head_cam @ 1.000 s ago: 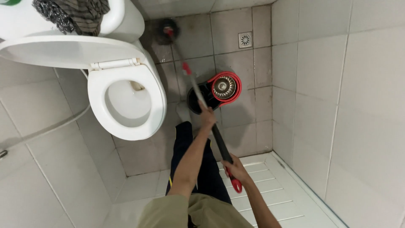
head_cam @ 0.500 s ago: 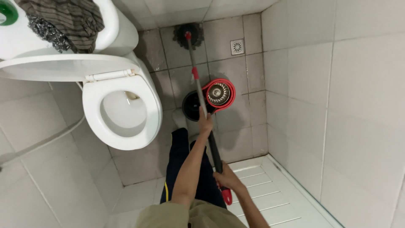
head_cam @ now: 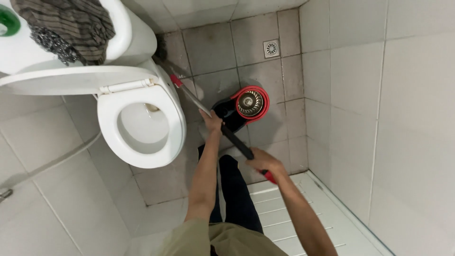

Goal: The person mops a tiled bathroom floor using a spin mop and a red wringer bucket. They repeatedly dip the mop into the bucket, wring it, and scrub the floor around the toilet and near the drain.

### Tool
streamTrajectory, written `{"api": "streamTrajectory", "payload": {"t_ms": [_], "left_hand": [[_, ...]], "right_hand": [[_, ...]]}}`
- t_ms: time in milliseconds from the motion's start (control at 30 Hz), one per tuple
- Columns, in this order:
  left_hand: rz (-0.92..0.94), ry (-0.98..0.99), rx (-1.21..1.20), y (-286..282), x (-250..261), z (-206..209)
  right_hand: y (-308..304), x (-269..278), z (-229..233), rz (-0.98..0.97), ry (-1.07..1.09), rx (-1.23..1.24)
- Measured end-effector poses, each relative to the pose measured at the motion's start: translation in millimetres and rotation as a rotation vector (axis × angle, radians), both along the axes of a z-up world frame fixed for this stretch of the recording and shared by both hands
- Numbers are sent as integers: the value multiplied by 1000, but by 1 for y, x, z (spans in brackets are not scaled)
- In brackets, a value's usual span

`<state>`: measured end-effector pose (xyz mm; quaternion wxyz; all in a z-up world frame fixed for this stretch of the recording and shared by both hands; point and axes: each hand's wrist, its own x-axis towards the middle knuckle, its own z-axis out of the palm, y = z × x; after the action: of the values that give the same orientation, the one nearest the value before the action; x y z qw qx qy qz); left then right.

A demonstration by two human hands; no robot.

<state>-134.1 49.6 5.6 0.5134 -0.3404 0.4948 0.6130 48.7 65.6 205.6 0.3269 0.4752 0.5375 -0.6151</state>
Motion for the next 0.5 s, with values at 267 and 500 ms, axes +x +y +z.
{"api": "streamTrajectory", "payload": {"t_ms": [267, 500], "left_hand": [[-677, 447, -301, 42, 41, 51], [-951, 519, -339, 6, 130, -14]], "right_hand": [[27, 51, -24, -117, -59, 116], [-16, 96, 34, -358, -151, 7]]}}
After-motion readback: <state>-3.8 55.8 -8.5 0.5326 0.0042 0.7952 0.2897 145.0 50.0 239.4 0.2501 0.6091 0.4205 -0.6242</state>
